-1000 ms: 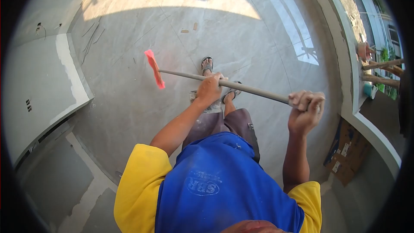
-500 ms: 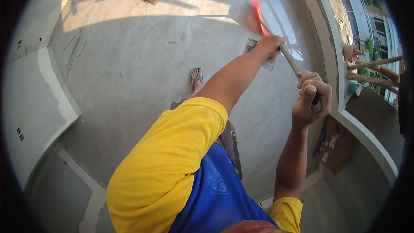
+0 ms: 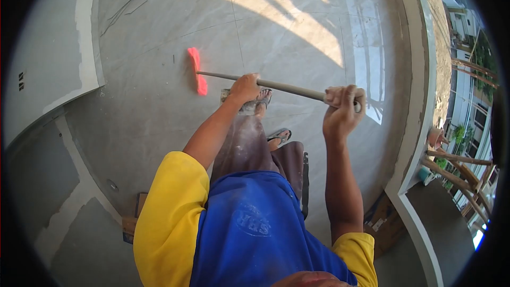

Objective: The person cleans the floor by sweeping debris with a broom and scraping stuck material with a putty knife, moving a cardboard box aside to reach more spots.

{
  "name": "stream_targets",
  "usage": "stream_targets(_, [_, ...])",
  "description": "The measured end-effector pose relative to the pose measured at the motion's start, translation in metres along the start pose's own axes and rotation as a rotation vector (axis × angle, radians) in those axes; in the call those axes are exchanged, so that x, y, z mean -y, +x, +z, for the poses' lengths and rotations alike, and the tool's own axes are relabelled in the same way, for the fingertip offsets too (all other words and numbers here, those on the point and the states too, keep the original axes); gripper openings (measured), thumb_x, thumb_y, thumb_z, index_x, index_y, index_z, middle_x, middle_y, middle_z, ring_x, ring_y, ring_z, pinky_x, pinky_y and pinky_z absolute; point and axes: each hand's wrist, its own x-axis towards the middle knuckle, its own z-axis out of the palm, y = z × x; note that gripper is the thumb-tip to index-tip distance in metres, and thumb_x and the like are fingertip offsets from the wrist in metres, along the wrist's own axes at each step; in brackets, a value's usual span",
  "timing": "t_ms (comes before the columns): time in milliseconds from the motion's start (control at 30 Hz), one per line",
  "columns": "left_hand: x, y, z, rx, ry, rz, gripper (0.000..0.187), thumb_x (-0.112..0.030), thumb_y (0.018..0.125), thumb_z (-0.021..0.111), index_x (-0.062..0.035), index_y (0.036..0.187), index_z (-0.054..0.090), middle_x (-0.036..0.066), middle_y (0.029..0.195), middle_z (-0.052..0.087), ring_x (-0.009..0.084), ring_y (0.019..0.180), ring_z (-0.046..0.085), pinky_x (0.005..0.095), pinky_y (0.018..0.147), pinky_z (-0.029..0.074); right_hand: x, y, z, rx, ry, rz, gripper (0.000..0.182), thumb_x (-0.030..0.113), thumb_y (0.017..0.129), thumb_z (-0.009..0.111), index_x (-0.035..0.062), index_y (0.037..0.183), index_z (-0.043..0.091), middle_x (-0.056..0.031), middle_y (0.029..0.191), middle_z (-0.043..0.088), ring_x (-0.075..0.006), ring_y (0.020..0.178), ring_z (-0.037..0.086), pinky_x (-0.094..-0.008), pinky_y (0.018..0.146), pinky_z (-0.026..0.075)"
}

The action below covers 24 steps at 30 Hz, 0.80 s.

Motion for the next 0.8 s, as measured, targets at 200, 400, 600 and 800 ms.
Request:
stream_targets(200, [0.21, -0.101, -0.029, -0.058, 0.213, -0.452, 0.019, -0.026, 0.094, 0.057, -0.0082, 0.1, 0.061, 0.016, 0.106, 0.064, 0.0381, 0.104, 0.061, 0.0489, 0.086, 0.049, -0.114, -0.119, 0.063, 0.335, -0.273, 0.394, 0.026, 0.023, 0.1, 0.057, 0.0041, 0.082, 0.056, -0.0059, 0.078, 0.062, -0.0128, 0.076, 0.057, -0.0298, 0.078, 0.047])
stream_targets(400, [0.016, -0.07, -0.034, -0.168, -0.005, -0.054, 0.029, -0.033, 0.093, 0.059, -0.0046, 0.097, 0.055, 0.021, 0.1, 0.063, 0.0415, 0.095, 0.061, 0.0516, 0.079, 0.047, 0.041, -0.027, 0.009, 0.246, -0.074, 0.044, 0.032, 0.03, 0.102, 0.049, 0.0041, 0.084, 0.048, -0.004, 0.064, 0.05, -0.0168, 0.067, 0.058, -0.0455, 0.083, 0.054])
stream_targets(600, [-0.28, -0.042, 0.006, 0.081, -0.263, 0.627, 0.02, -0.02, 0.083, 0.063, -0.0046, 0.092, 0.055, 0.016, 0.093, 0.061, 0.0372, 0.09, 0.062, 0.0474, 0.076, 0.05, 0.265, -0.008, -0.111, 0.025, -0.257, -0.536, 0.027, 0.035, 0.104, 0.043, 0.0098, 0.097, 0.051, 0.002, 0.052, 0.034, -0.0101, 0.049, 0.035, -0.0284, 0.053, 0.04])
stream_targets(800, [-0.529, -0.009, 0.055, 0.261, -0.354, 1.025, 0.017, -0.019, 0.084, 0.064, -0.0045, 0.091, 0.056, 0.014, 0.094, 0.061, 0.0351, 0.092, 0.063, 0.0475, 0.078, 0.05, 0.343, 0.046, -0.186, -0.08, -0.58, -0.814, 0.028, 0.034, 0.103, 0.044, 0.0083, 0.095, 0.052, 0.0023, 0.052, 0.034, -0.0102, 0.049, 0.033, -0.0271, 0.055, 0.039])
